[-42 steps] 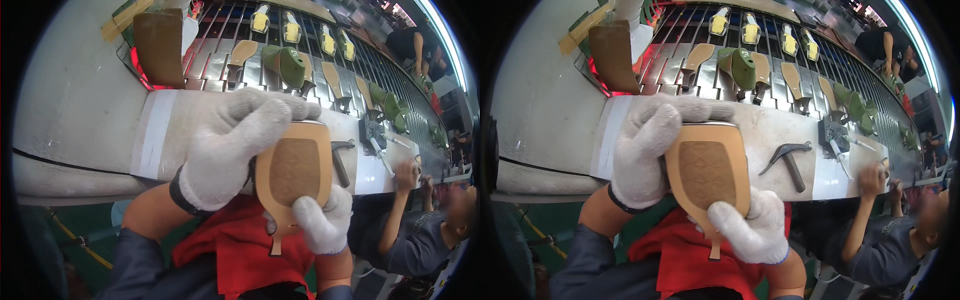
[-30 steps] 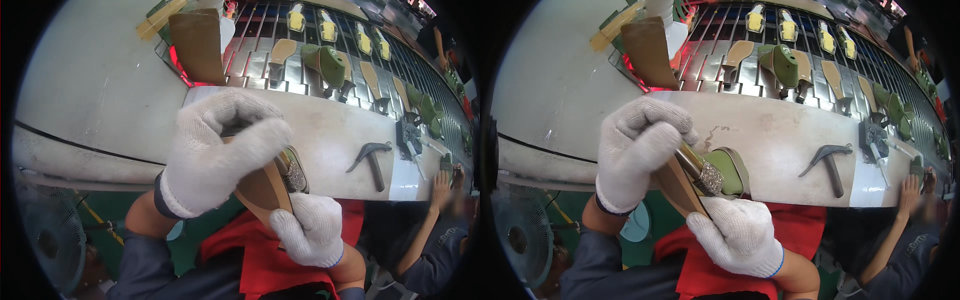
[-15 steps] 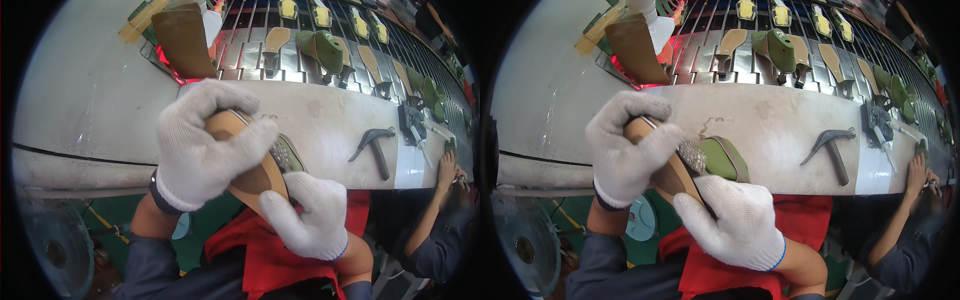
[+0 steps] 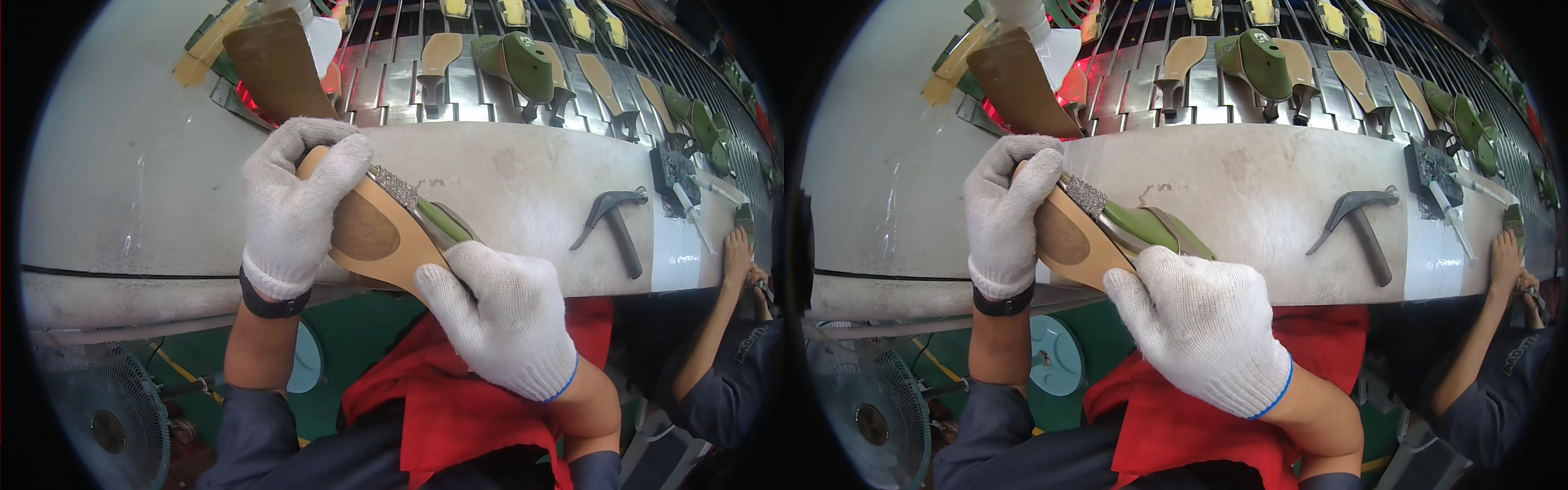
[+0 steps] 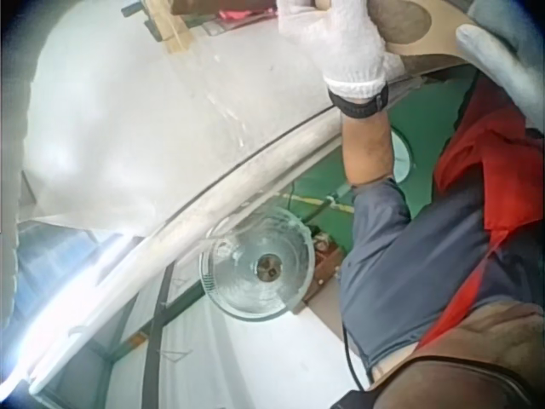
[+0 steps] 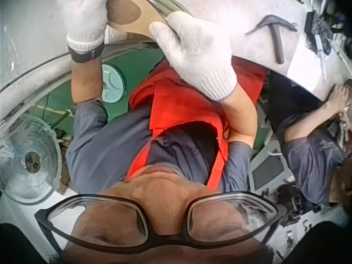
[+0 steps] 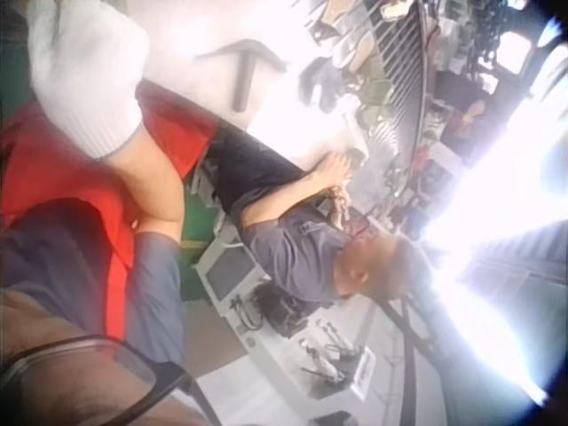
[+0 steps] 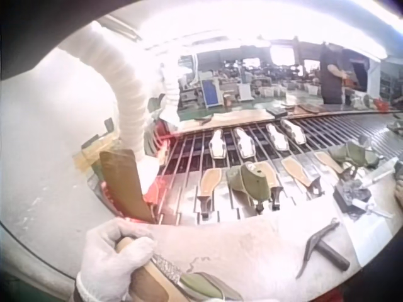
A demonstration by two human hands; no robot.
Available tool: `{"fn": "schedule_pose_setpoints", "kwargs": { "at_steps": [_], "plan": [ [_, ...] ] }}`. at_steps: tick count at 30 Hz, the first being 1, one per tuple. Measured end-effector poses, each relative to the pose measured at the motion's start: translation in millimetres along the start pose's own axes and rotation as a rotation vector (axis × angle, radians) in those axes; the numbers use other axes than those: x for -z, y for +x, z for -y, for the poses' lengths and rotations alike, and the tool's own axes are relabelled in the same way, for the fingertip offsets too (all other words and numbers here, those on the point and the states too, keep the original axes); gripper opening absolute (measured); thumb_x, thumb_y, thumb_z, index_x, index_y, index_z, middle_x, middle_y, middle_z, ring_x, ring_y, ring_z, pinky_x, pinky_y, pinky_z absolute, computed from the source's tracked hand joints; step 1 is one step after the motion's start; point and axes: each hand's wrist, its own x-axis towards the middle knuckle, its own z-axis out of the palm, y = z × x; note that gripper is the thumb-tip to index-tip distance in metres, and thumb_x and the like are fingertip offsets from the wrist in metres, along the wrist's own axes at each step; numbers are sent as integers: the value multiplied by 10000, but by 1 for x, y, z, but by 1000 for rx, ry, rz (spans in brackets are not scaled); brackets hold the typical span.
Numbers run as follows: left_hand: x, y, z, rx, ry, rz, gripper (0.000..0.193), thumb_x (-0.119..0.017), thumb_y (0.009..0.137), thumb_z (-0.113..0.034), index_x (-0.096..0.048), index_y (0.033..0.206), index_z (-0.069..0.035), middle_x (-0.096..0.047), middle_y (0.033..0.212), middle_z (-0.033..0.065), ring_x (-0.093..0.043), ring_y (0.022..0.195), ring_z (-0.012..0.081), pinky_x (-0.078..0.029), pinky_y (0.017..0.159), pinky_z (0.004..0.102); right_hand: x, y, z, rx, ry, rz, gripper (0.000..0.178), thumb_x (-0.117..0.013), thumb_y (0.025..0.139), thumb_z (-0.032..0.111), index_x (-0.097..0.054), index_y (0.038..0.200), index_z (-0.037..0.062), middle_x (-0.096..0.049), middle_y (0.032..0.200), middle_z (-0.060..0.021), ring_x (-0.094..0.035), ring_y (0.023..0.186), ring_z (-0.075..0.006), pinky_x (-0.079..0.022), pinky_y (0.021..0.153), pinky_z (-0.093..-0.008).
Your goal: The person attaches soles to shoes on shoe lasts by hand, hammers around the sole edges and heels with a hammer, and places the assembled shoes onto a conveyor belt.
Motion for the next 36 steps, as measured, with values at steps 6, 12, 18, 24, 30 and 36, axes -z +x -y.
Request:
{"fn": "schedule_pose_setpoints", "kwargs": {
  "at_steps": [6, 12, 18, 24, 30, 36],
  "plan": [
    [-4, 0, -6, -32, 19, -9, 189, -828, 965, -123, -768, 1067, 24, -760, 1001, 47, -686, 920, 99, -572, 872, 286, 3, 6, -1, -6, 8, -1, 272, -778, 992, 201, -707, 854, -22, -613, 637, -218, -666, 554, -372, -505, 549, -437],
    [-17, -7, -42, -80, 76, 48, 192, -839, 938, -93, -761, 1059, 34, -764, 999, 59, -700, 933, 106, -587, 869, 296, 25, 1, 0, -98, -84, -72, 344, -922, 827, 202, -745, 1042, 0, -716, 687, -118, -760, 649, -239, -567, 600, -351],
    [-66, -13, -68, -250, -381, 375, 409, -614, 1131, -325, -658, 1286, 51, -708, 1212, 125, -691, 1091, 192, -551, 1022, 367, 79, 12, 14, 100, 98, -73, 1001, -955, 750, 215, -485, 1603, -11, -758, 1170, -171, -765, 1020, -179, -600, 852, -340],
    [-82, -19, 83, 286, -736, 474, 711, -276, 1229, -499, -676, 1368, 72, -757, 1308, 195, -724, 1206, 292, -536, 1123, 450, 113, -42, -72, -223, 733, -417, 782, -738, 894, 143, -464, 1594, -72, -663, 1382, -212, -691, 1276, -278, -570, 1091, -431],
    [-96, -44, 100, 172, -565, 43, 730, -263, 1230, -494, -762, 1028, -2, -792, 1011, 131, -744, 969, 227, -579, 976, 388, 6, -107, -87, -396, 1262, -632, 370, -606, 1019, 14, -541, 1374, -71, -678, 1330, -216, -717, 1206, -312, -626, 1019, -469],
    [-98, 17, 71, -340, -310, 350, 827, -197, 1206, -603, -698, 949, 2, -734, 934, 121, -697, 820, 202, -577, 812, 353, 23, -81, -82, -32, -310, -187, 581, -928, 855, 238, -698, 1323, -17, -753, 1025, -148, -761, 895, -246, -630, 825, -374]
  ]
}}
